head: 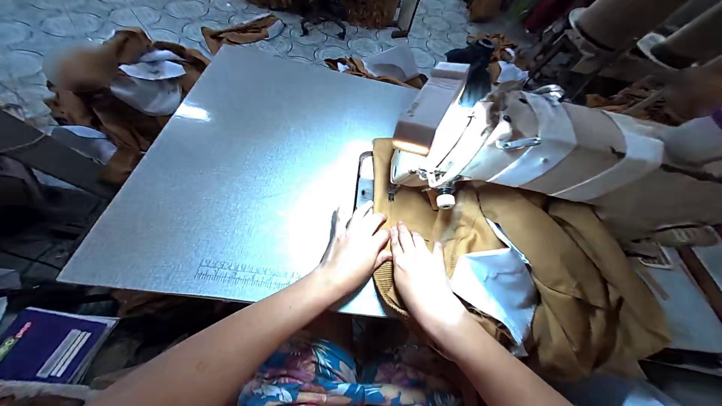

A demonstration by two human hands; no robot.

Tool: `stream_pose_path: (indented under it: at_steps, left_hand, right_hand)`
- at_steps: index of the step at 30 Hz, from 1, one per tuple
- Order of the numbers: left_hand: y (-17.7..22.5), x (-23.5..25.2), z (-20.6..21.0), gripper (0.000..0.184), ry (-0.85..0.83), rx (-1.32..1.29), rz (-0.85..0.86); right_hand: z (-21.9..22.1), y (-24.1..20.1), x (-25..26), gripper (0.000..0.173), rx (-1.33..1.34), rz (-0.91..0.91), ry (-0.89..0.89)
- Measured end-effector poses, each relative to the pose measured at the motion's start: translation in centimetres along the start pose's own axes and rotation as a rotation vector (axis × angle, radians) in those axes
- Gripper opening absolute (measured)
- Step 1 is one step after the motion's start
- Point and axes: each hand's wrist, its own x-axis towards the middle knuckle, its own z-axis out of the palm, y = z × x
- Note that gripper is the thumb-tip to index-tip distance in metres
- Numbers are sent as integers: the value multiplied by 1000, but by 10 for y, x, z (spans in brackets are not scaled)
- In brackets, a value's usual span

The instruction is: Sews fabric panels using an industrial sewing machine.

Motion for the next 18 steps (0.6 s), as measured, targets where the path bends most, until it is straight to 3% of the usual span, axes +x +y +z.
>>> stream_pose_path:
  at_steps: [14,18]
  left_hand:
    - [-13,32,-1,31,71,100,1]
    - [-17,31,11,11,249,66,116]
  right_hand:
    - [-20,19,35,53,109,-19,-24]
    - [-19,29,44,52,201,-57,45]
